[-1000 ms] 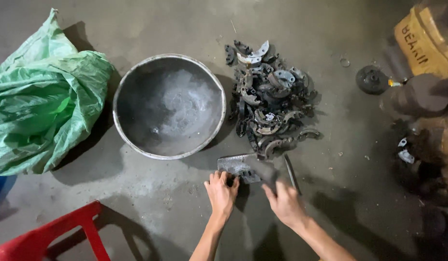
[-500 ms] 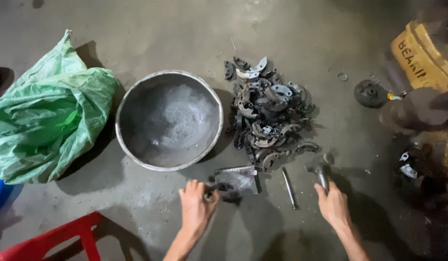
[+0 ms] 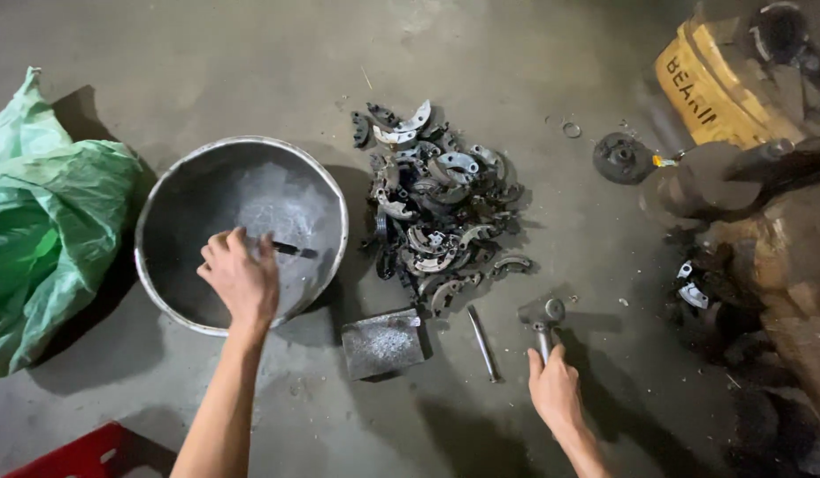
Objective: Sorting and repairing motorcycle brake shoes using pliers and a hammer
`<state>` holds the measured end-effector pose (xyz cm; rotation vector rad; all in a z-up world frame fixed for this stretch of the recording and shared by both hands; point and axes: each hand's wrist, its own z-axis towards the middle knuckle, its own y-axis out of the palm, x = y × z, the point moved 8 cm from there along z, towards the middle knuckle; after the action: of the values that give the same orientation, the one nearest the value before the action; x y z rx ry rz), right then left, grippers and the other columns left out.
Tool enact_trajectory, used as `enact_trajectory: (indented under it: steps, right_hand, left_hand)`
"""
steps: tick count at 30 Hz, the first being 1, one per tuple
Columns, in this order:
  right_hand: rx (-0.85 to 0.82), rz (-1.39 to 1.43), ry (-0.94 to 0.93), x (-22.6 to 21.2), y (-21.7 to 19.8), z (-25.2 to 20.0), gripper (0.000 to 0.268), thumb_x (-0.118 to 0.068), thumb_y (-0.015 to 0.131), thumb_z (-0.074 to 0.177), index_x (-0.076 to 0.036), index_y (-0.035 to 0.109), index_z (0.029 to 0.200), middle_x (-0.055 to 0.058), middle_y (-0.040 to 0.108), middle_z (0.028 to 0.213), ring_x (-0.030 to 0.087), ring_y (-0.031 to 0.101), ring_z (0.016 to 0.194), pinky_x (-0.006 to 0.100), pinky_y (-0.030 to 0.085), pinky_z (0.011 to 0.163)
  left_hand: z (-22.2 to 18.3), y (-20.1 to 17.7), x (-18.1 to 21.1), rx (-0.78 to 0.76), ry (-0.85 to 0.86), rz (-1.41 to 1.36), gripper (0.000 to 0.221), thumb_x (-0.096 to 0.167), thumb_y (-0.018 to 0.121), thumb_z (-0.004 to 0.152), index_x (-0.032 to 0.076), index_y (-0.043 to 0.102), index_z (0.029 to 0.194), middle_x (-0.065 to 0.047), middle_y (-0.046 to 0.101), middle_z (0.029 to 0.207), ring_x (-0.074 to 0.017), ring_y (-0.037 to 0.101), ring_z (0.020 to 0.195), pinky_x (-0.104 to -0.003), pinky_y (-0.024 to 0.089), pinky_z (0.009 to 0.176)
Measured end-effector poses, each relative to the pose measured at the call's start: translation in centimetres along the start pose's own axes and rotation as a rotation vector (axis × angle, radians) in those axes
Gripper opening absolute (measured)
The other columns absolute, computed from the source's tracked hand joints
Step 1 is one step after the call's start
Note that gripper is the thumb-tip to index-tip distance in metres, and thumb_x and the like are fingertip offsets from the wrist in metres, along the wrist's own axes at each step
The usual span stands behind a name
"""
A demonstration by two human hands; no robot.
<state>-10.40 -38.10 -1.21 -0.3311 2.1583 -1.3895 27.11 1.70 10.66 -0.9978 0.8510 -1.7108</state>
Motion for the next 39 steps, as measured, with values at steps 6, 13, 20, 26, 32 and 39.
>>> enact_trajectory:
  steps: [6, 13, 20, 26, 32, 39]
  right_hand:
    - [-0.088, 0.075, 0.056, 0.2, 1.0, -0.1, 0.032, -0.029, 0.053, 0.105, 0.002, 0.053, 0.100, 0.021, 0.069, 0.060, 0.033, 0.068, 0.043, 0.046, 0.053, 0.042]
    - [-0.026, 0.002, 0.012, 0.6, 0.9, 0.3, 0.034, -0.033, 0.055, 0.101, 0.000, 0.053, 0.104, 0.027, 0.070, 0.066, 0.043, 0.069, 0.052, 0.053, 0.054, 0.050]
    - [-0.006, -0.019, 0.022, 0.3, 0.6, -0.1, 0.042, -0.037, 0.055, 0.100, 0.003, 0.055, 0.110, 0.031, 0.070, 0.071, 0.051, 0.069, 0.062, 0.057, 0.054, 0.060]
    - [-0.015, -0.016, 0.000, -0.5, 0.5, -0.6, 0.035, -0.032, 0.053, 0.103, 0.002, 0.052, 0.101, 0.026, 0.070, 0.064, 0.042, 0.070, 0.049, 0.051, 0.054, 0.048]
    - [0.213, -0.013, -0.010, 1.9, -2.0, -1.4, 0.037, -0.033, 0.068, 0.093, -0.013, 0.059, 0.123, 0.014, 0.076, 0.073, 0.039, 0.072, 0.061, 0.053, 0.053, 0.059]
    - [0.319, -0.030, -0.079, 8.2, -0.9, 1.2, 0.044, -0.005, 0.073, 0.088, 0.007, 0.060, 0.128, 0.021, 0.064, 0.104, 0.029, 0.065, 0.087, 0.040, 0.059, 0.074]
  left_hand:
    - [-6.2, -2.7, 15.0, -0.050, 0.475, -0.491, 0.034, 0.013, 0.073, 0.088, 0.001, 0.059, 0.116, -0.013, 0.060, 0.100, -0.0276, 0.054, 0.088, -0.040, 0.045, 0.080]
    - [-17.2, 11.7, 22.1, -0.502, 0.529, -0.228, 0.027, 0.015, 0.071, 0.082, -0.001, 0.056, 0.099, -0.019, 0.062, 0.095, -0.0302, 0.062, 0.083, -0.040, 0.056, 0.068]
    - [-14.5, 8.6, 18.2, -0.662, -0.161, -0.688, 0.027, 0.023, 0.071, 0.075, -0.002, 0.072, 0.086, -0.019, 0.073, 0.082, -0.0387, 0.066, 0.064, -0.046, 0.055, 0.065]
    - [-14.9, 7.3, 16.3, -0.627, -0.191, -0.881, 0.021, 0.007, 0.073, 0.077, -0.003, 0.076, 0.096, -0.014, 0.074, 0.084, -0.0210, 0.068, 0.064, -0.032, 0.058, 0.061]
    - [-16.7, 7.0, 19.4, -0.666, 0.060, -0.812, 0.041, 0.006, 0.070, 0.079, 0.003, 0.067, 0.120, -0.018, 0.067, 0.111, -0.0371, 0.065, 0.098, -0.044, 0.055, 0.087]
    - [-21.0, 13.5, 22.8, -0.616, 0.439, -0.288, 0.029, -0.001, 0.063, 0.078, -0.002, 0.054, 0.105, -0.023, 0.054, 0.109, -0.0378, 0.063, 0.086, -0.046, 0.061, 0.066]
